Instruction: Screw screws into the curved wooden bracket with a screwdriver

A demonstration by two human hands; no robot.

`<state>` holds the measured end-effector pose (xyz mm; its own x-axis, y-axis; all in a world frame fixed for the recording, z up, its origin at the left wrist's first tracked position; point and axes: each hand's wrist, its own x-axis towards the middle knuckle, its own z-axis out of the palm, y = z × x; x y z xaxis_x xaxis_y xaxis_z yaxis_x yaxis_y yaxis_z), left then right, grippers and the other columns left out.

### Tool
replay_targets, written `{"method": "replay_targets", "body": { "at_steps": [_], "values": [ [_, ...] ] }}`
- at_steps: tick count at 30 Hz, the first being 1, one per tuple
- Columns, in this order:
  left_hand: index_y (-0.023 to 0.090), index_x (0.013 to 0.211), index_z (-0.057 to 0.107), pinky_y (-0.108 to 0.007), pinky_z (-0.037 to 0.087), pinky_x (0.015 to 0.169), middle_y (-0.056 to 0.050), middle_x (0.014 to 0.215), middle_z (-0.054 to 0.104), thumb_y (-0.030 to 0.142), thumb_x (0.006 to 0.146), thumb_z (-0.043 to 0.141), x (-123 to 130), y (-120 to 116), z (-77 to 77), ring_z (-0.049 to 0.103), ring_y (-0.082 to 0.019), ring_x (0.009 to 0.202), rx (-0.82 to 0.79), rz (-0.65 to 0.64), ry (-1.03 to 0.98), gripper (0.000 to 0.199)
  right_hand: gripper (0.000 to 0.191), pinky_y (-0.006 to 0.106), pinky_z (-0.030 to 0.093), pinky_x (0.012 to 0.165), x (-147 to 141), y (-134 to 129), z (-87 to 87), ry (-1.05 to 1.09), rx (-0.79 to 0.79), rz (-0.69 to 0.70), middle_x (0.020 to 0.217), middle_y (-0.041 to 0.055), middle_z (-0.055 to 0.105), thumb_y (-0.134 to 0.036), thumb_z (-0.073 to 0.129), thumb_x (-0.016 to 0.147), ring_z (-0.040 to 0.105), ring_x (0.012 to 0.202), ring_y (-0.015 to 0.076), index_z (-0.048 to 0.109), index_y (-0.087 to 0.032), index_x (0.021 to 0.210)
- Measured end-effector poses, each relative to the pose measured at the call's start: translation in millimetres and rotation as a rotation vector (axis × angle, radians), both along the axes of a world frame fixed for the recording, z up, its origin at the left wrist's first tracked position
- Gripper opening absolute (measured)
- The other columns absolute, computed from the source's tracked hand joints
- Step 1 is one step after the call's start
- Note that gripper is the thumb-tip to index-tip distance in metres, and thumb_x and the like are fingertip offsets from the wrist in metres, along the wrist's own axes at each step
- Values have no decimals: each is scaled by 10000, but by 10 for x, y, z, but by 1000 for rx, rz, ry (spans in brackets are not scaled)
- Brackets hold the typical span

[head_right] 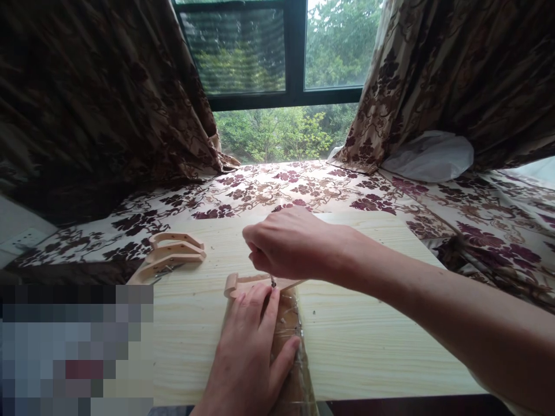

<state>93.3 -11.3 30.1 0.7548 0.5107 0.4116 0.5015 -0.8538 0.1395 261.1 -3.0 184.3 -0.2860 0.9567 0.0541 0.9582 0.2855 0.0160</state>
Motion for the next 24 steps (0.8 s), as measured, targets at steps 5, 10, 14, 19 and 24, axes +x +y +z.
{"method": "replay_targets", "body": {
  "at_steps": [5,10,14,19,24],
  "values": [
    [95,1363,419,-519,349,1068,-159,1394,444,471,883,468,-4,9,7,360,-321,1311,5,-1,4,611,196,267,184,494,4,12,-40,0,-4,21,563,-4,531,-200,433,839,266,492,89,541,-170,678],
    [96,1340,453,-525,369,1052,-165,1376,467,476,877,476,2,13,8,382,-320,1296,11,-5,-4,599,238,270,168,481,32,39,-83,-16,29,-47,565,6,550,-322,454,884,279,486,96,570,-165,748],
    [78,1301,496,-524,409,1018,-174,1330,515,477,857,506,29,0,25,429,-327,1258,34,13,-61,596,119,255,189,494,31,-12,-7,31,-35,11,633,1,584,-262,493,852,347,501,86,577,-177,850],
    [75,1292,505,-524,413,1013,-175,1319,524,472,847,523,35,-7,34,439,-330,1248,28,9,-73,596,117,260,183,488,18,-1,-88,47,17,27,609,-7,548,-239,443,876,290,506,93,529,-176,827],
    [84,1316,478,-527,391,1033,-165,1348,498,478,862,500,16,-6,23,407,-325,1275,21,1,-40,602,157,264,170,482,13,36,-131,-4,63,-32,624,6,582,-302,464,879,266,501,93,519,-169,816]
  ]
}}
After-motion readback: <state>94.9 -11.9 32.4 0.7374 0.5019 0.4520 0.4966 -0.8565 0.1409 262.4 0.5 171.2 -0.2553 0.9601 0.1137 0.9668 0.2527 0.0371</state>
